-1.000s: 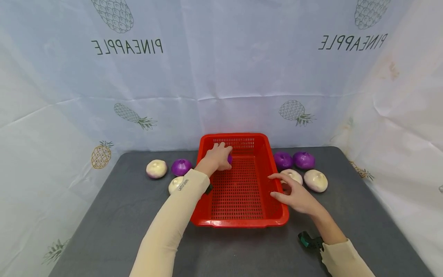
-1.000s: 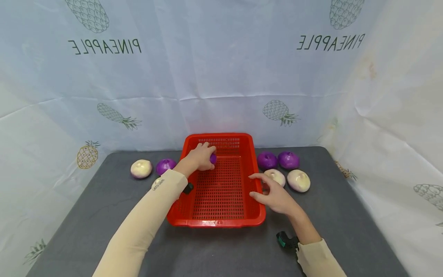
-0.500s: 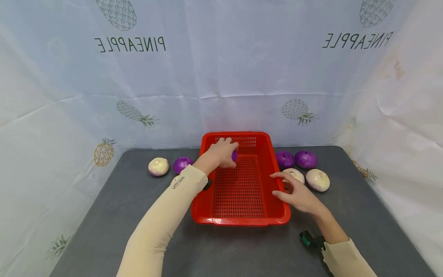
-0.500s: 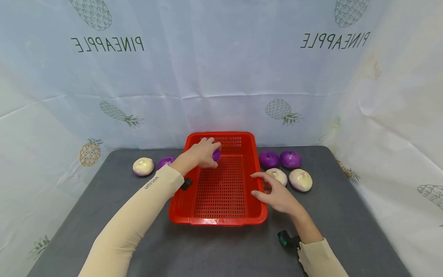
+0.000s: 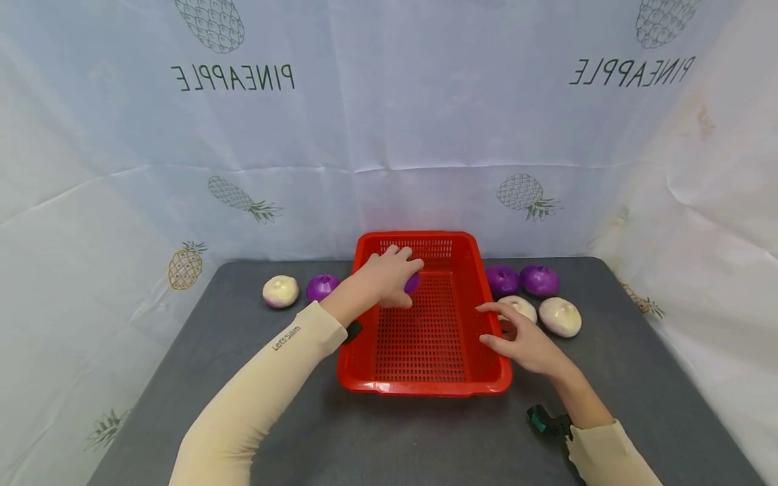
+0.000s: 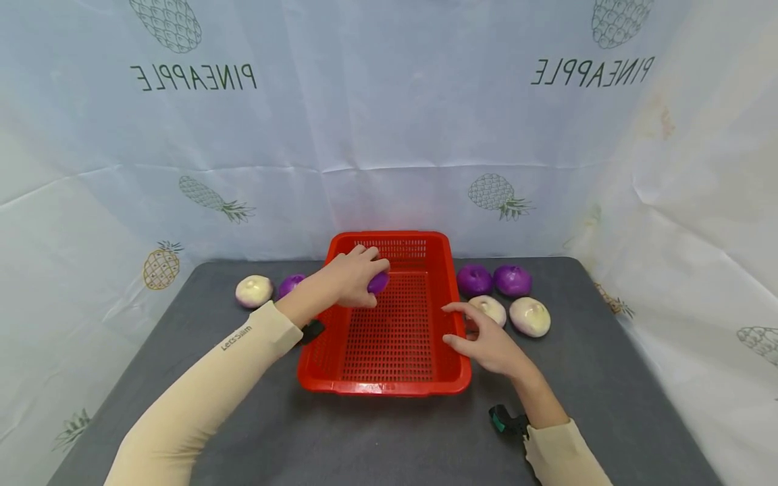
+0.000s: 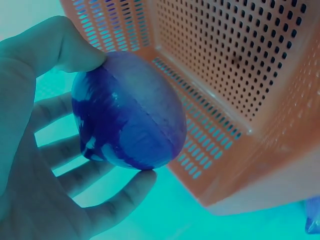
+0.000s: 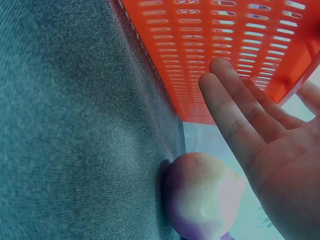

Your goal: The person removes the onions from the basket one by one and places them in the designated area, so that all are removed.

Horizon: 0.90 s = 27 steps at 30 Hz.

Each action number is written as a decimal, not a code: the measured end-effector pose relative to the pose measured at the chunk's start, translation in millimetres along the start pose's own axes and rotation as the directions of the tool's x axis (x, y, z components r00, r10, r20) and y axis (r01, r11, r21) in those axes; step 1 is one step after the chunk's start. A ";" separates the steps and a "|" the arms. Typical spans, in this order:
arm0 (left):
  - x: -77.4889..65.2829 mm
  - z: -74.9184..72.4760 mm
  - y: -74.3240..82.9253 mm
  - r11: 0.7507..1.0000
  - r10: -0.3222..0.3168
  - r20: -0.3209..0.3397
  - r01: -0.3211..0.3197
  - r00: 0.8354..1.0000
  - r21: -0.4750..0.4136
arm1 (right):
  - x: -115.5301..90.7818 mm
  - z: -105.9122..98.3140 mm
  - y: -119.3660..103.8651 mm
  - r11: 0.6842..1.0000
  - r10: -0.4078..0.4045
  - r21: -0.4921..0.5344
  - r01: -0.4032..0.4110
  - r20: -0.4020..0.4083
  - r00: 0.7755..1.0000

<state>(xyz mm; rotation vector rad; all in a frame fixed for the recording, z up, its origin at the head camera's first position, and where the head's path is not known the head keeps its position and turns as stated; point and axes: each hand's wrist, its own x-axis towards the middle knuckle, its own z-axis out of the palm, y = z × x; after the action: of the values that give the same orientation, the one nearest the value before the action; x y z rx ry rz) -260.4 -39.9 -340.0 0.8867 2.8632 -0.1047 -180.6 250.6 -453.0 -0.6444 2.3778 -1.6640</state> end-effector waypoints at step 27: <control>-71.3 -14.6 -27.6 0.998 0.061 -0.279 -0.049 0.958 0.049 | 0.1 0.3 1.2 1.000 -0.003 -0.004 0.003 -0.014 1.000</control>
<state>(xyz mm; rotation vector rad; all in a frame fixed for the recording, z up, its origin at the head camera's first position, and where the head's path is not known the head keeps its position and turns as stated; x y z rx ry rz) -219.5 -100.7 -313.8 1.0683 3.1019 -0.0350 -180.9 250.6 -454.2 -0.6400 2.3912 -1.6706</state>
